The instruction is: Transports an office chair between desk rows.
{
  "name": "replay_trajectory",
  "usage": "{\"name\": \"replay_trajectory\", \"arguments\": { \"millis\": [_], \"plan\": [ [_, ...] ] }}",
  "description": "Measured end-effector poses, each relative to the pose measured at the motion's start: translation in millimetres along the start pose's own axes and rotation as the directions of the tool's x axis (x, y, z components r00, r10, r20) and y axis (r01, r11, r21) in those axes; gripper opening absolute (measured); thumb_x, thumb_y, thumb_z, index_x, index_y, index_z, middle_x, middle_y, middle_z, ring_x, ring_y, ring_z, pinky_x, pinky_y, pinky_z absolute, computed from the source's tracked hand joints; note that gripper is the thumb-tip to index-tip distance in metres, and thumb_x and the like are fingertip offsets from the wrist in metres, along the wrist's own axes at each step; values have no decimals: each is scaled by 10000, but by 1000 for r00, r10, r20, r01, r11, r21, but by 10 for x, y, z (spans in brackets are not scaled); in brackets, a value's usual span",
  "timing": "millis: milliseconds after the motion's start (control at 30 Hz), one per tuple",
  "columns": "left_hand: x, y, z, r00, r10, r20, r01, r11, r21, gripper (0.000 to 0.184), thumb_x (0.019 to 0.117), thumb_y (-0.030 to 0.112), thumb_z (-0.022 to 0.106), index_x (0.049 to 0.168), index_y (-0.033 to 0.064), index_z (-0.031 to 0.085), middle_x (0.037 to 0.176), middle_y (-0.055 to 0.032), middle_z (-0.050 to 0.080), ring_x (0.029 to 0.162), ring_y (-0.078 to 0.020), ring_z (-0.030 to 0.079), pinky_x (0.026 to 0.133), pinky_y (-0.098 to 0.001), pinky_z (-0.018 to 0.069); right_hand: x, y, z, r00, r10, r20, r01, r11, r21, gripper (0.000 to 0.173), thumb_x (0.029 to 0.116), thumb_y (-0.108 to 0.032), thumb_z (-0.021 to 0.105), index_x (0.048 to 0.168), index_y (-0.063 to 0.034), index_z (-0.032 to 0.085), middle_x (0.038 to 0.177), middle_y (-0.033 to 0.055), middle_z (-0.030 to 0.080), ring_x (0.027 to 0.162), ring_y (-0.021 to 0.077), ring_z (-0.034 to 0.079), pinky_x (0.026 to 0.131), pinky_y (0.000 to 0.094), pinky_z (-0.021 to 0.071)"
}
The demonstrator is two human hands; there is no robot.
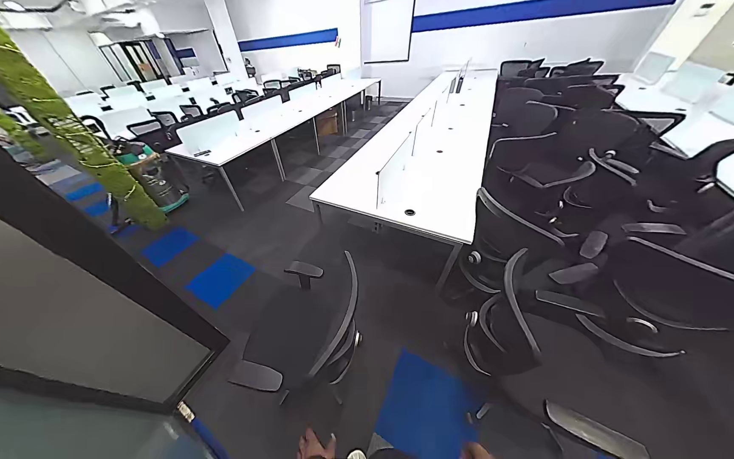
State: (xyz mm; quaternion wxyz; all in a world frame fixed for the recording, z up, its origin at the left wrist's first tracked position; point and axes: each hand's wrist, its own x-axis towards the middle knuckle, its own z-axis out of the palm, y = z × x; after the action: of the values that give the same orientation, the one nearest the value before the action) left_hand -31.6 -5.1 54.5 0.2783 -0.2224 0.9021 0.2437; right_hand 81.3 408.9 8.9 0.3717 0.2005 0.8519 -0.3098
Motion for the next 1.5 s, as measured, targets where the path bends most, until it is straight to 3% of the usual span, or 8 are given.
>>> {"name": "replay_trajectory", "arguments": {
  "millis": [100, 200, 300, 400, 567, 1167, 1267, 1500],
  "plan": [
    [145, 387, -544, 766, 144, -627, -280, 952, -124, 916, 770, 464, 841, 1482, 4, 494, 1482, -328, 491, 1351, -534, 493, 1022, -708, 445, 295, -837, -371, 978, -141, -151, 141, 990, -9, 409, 1033, -272, 610, 1356, -22, 624, 1334, 217, 667, 1281, 364, 623, 1122, 557, 463],
    [298, 704, -942, 563, 396, -725, -546, 837, 33, 896, 724, 477, 792, 1439, -2, 546, 1483, -288, 519, 1360, -515, 496, 1038, -707, 431, 303, -1903, -873, 836, -411, -363, 404, 909, -98, 436, 1015, -260, 610, 1389, -35, 607, 1410, 182, 623, 1367, 305, 561, 1194, 458, 416],
    [380, 1059, -1128, 730, 594, -337, -578, 801, 159, 930, 787, 484, 785, 1546, 64, 450, 1585, -195, 457, 1491, -397, 396, 1181, -639, 342, 158, -2903, -1182, 611, -636, -471, 609, 758, -233, 482, 964, -158, 629, 1433, -61, 575, 1498, 142, 568, 1444, 273, 490, 1226, 434, 385],
    [520, 1388, -1096, 880, 469, 78, -473, 848, 238, 911, 888, 430, 757, 1626, 126, 316, 1591, -125, 480, 1448, -297, 493, 1202, -541, 389, 115, -3616, -1214, 522, -753, -401, 630, 658, -413, 627, 835, -18, 690, 1447, -100, 577, 1599, 96, 474, 1513, 292, 395, 1199, 533, 388],
    [628, 1460, -1007, 928, 365, 73, -368, 865, 342, 766, 886, 260, 742, 1586, 238, 432, 1401, -114, 664, 1260, -334, 656, 1047, -576, 525, 456, -3791, -954, 795, -589, -144, 415, 701, -580, 900, 767, -55, 818, 1569, -230, 450, 1739, 11, 209, 1612, 349, 112, 1189, 764, 203],
    [418, 907, -1123, 897, 390, 210, -443, 785, 433, 758, 867, 253, 722, 1572, 317, 453, 1406, -84, 667, 1275, -334, 647, 1048, -606, 514, 582, -3558, -632, 740, -633, -229, 366, 664, -652, 792, 671, -124, 904, 1403, -169, 606, 1589, 65, 478, 1583, 325, 233, 1210, 756, 119],
    [367, 794, -1224, 881, 398, 255, -473, 758, 449, 756, 867, 263, 721, 1572, 313, 454, 1388, -89, 678, 1271, -336, 650, 1058, -606, 507, 616, -3598, -772, 766, -600, -230, 349, 689, -636, 697, 734, -69, 845, 1389, -152, 620, 1574, 57, 500, 1580, 313, 245, 1223, 740, 109],
    [523, 596, -1377, 843, 465, 269, -537, 718, 443, 729, 855, 256, 717, 1547, 316, 495, 1341, -89, 706, 1236, -330, 673, 1039, -606, 522, 717, -3753, -869, 802, -549, -235, 291, 703, -649, 707, 694, -96, 859, 1363, -183, 645, 1521, 47, 544, 1548, 311, 310, 1204, 737, 185]
  ]
}}
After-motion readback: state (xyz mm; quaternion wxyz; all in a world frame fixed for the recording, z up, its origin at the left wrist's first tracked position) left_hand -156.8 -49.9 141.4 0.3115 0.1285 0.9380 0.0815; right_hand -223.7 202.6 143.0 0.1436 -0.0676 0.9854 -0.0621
